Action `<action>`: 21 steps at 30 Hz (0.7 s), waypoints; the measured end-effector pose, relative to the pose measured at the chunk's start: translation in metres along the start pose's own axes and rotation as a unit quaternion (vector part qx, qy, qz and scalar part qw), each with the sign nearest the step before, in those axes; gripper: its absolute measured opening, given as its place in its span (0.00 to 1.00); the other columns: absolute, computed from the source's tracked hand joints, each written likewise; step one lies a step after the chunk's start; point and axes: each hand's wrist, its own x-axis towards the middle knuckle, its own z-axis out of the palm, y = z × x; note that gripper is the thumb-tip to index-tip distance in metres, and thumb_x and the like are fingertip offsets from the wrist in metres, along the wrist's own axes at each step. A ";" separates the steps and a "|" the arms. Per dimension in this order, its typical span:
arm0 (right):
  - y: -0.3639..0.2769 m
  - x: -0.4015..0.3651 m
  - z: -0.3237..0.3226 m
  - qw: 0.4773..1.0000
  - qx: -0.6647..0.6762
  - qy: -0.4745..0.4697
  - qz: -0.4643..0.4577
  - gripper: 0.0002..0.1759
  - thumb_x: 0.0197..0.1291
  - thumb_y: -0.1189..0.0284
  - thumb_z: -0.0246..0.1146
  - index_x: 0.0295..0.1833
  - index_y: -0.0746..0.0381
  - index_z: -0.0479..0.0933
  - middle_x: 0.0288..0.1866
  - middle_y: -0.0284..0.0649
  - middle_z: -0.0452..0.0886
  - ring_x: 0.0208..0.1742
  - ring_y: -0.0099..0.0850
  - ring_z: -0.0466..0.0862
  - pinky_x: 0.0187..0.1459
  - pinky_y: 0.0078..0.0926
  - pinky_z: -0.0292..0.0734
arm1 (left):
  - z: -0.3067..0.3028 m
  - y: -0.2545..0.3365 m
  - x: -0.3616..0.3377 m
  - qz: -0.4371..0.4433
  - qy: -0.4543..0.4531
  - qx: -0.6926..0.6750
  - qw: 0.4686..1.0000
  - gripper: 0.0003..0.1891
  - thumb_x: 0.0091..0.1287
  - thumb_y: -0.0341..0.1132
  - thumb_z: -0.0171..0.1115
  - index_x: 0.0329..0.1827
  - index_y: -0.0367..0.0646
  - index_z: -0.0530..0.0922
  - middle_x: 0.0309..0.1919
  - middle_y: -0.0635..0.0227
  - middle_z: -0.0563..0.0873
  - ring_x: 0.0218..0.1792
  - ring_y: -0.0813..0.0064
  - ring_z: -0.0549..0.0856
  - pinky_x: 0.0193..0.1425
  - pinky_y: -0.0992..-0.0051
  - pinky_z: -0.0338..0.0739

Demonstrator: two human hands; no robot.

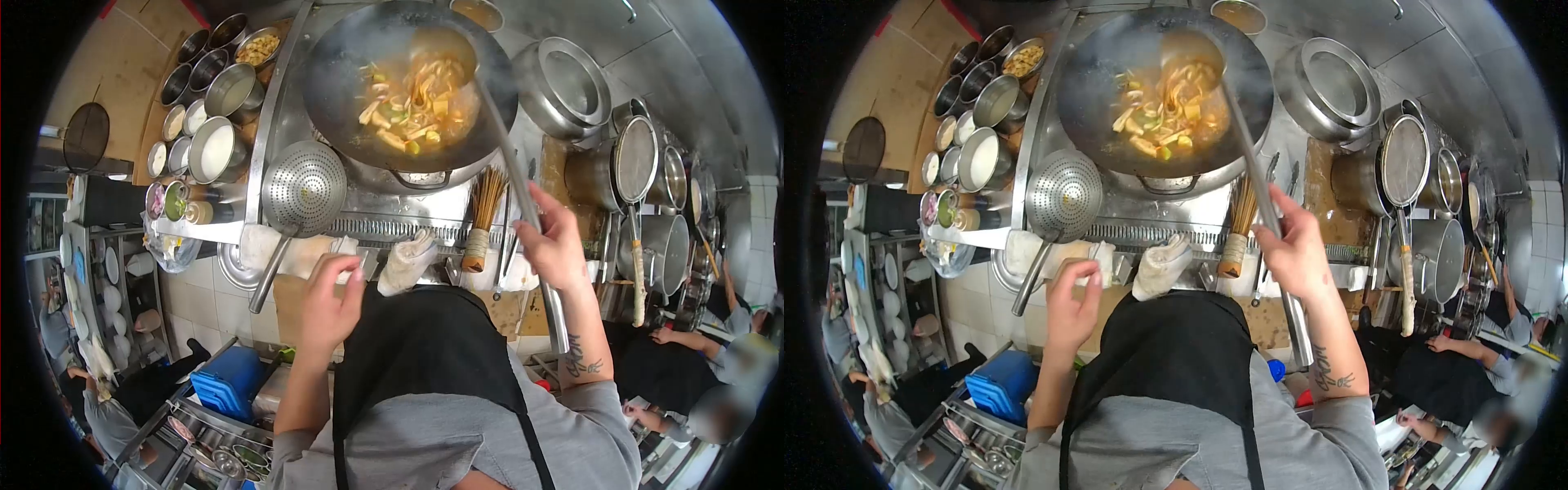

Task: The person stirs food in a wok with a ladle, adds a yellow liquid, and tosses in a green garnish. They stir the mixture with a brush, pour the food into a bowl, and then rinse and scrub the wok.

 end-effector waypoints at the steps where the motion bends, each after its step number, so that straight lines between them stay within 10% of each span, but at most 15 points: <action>1: 0.003 0.002 -0.003 0.999 0.004 0.025 -0.030 0.34 0.63 0.81 0.59 0.76 0.68 0.62 0.25 0.28 0.75 0.23 0.14 0.70 0.25 0.17 0.64 | 0.006 0.005 0.009 0.018 -0.013 -0.006 1.000 0.06 0.68 0.27 0.63 0.45 0.36 0.80 0.41 0.57 0.84 0.42 0.59 0.85 0.49 0.68 0.79; 10: -0.018 0.005 -0.002 0.963 0.154 0.127 -0.182 0.36 0.68 0.80 0.58 0.80 0.63 0.55 0.31 0.28 0.77 0.22 0.14 0.71 0.23 0.15 0.69 | 0.100 -0.001 0.111 0.263 0.004 0.107 0.959 0.08 0.69 0.33 0.60 0.41 0.36 0.79 0.41 0.56 0.83 0.44 0.54 0.83 0.48 0.59 0.77; 17: 0.009 0.013 -0.015 0.992 0.096 0.074 -0.028 0.31 0.68 0.76 0.57 0.76 0.69 0.62 0.25 0.27 0.75 0.15 0.17 0.70 0.16 0.19 0.67 | 0.125 0.009 0.126 0.194 -0.094 0.264 0.940 0.17 0.74 0.41 0.55 0.27 0.43 0.79 0.17 0.59 0.83 0.23 0.53 0.84 0.38 0.56 0.75; 21: 0.093 0.036 -0.005 0.986 -0.106 0.082 -0.100 0.32 0.67 0.75 0.57 0.76 0.71 0.60 0.26 0.32 0.76 0.21 0.21 0.76 0.22 0.21 0.71 | 0.125 0.006 0.126 0.175 -0.109 0.262 0.943 0.10 0.71 0.36 0.56 0.34 0.41 0.78 0.35 0.54 0.86 0.40 0.54 0.85 0.49 0.57 0.74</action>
